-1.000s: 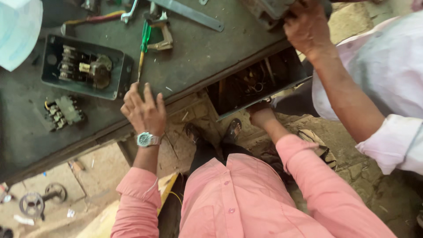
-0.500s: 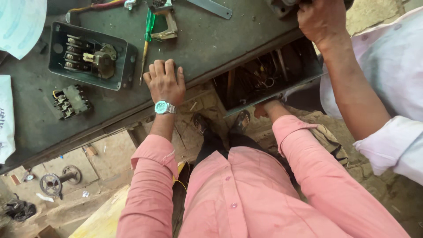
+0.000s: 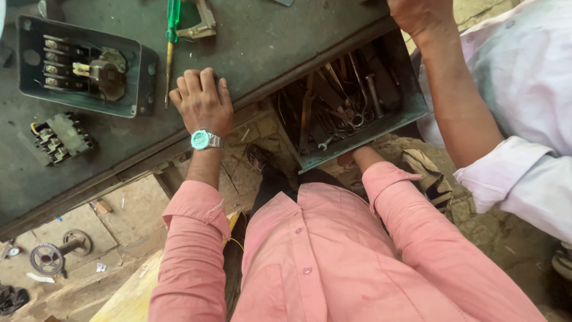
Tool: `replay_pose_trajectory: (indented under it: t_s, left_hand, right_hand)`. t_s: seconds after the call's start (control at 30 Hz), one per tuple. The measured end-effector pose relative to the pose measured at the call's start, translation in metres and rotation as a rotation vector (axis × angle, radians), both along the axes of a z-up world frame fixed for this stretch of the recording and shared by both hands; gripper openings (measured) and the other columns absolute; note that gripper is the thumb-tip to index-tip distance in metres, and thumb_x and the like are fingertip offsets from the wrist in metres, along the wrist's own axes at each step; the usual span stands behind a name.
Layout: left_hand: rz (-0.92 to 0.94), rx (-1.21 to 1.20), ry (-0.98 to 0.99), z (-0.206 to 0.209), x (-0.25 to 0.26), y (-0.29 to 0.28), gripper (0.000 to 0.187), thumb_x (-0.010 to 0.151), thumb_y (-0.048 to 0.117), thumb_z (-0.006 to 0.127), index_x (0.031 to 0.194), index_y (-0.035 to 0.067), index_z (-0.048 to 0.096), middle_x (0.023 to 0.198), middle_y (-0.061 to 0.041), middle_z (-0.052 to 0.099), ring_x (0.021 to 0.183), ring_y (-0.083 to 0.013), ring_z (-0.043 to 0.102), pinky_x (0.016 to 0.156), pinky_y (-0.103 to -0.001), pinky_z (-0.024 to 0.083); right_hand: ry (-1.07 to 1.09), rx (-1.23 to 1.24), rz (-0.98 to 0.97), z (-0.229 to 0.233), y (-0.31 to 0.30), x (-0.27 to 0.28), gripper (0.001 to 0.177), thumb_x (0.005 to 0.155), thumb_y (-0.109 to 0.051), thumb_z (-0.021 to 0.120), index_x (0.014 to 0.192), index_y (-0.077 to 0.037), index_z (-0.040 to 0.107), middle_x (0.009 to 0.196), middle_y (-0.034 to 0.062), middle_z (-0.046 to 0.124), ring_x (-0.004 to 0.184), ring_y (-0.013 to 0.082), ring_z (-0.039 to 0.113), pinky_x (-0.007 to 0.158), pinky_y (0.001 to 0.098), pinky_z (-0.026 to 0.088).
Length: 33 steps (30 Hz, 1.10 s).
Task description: The person uses a screwdriver to adjust and tighten screws on an electrical component, likely a starter solenoid. They handle the component, open a drawer to retrieve tools, and continue working on the device on a cluttered workbench.
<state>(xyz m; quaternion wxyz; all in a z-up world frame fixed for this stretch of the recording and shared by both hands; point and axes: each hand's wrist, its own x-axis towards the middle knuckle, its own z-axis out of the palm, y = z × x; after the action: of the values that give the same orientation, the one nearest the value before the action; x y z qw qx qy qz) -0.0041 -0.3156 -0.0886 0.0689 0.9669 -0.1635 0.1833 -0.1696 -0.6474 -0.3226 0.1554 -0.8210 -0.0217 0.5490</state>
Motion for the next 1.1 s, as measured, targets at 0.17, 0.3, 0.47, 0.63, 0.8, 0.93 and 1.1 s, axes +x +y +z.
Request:
replay_pose_trajectory:
  t_s: [0.17,0.3,0.47,0.63,0.8,0.93,1.1]
  left_hand:
    - [-0.023,-0.015,0.004,0.0,0.001,0.002,0.024,0.105,0.028,0.064,0.12,0.01,0.061,0.113,-0.011,0.054,0.106,-0.0307,0.052,0.089,-0.046,0.038]
    - [-0.026,-0.033,0.015,0.0,0.001,0.002,0.023,0.106,0.028,0.064,0.12,0.01,0.061,0.113,-0.011,0.053,0.107,-0.0309,0.052,0.089,-0.046,0.038]
    - [-0.033,-0.041,0.003,0.0,0.001,0.003,0.021,0.107,0.027,0.063,0.12,0.01,0.061,0.112,-0.011,0.053,0.107,-0.0307,0.052,0.09,-0.046,0.038]
    - [-0.037,-0.037,0.019,-0.001,0.001,0.005,0.023,0.108,0.027,0.063,0.122,0.009,0.061,0.113,-0.011,0.052,0.106,-0.0308,0.051,0.09,-0.046,0.038]
    - [-0.049,-0.03,0.011,-0.001,0.003,0.005,0.024,0.108,0.027,0.063,0.123,0.009,0.06,0.115,-0.011,0.053,0.108,-0.0305,0.051,0.09,-0.046,0.038]
    - [-0.037,-0.005,0.039,-0.001,0.002,0.005,0.022,0.106,0.026,0.064,0.12,0.009,0.06,0.115,-0.012,0.053,0.108,-0.0309,0.051,0.09,-0.047,0.037]
    - [-0.045,-0.018,0.041,-0.003,0.002,0.006,0.021,0.106,0.025,0.065,0.12,0.01,0.059,0.117,-0.012,0.054,0.11,-0.0312,0.051,0.091,-0.047,0.036]
  right_hand:
    - [-0.008,-0.006,-0.029,0.001,-0.005,-0.011,0.033,0.081,-0.034,0.071,0.104,-0.01,0.077,0.105,0.0104,0.076,0.102,0.0272,0.071,0.093,0.0446,0.055]
    - [-0.011,-0.009,-0.027,0.003,-0.009,-0.016,0.033,0.082,-0.034,0.071,0.105,-0.011,0.077,0.107,0.0105,0.075,0.104,0.0277,0.07,0.093,0.0449,0.055]
    - [0.002,-0.016,-0.009,0.002,-0.009,-0.026,0.033,0.083,-0.033,0.07,0.107,-0.012,0.077,0.11,0.0106,0.075,0.107,0.0283,0.069,0.094,0.0453,0.054]
    - [0.014,-0.016,-0.005,-0.002,-0.01,-0.037,0.033,0.084,-0.033,0.069,0.108,-0.012,0.077,0.113,0.0107,0.074,0.109,0.0289,0.068,0.095,0.0458,0.054]
    - [0.011,-0.004,-0.019,-0.007,-0.001,-0.048,0.033,0.085,-0.032,0.068,0.11,-0.013,0.077,0.115,0.0108,0.073,0.112,0.0295,0.068,0.095,0.0462,0.053]
    - [-0.003,0.002,-0.033,-0.012,-0.002,-0.059,0.033,0.085,-0.032,0.067,0.111,-0.013,0.077,0.118,0.0109,0.073,0.114,0.03,0.067,0.096,0.0465,0.053]
    - [-0.043,0.018,-0.024,-0.02,-0.004,-0.073,0.033,0.086,-0.032,0.066,0.113,-0.014,0.076,0.12,0.0111,0.072,0.116,0.0306,0.066,0.097,0.0469,0.052]
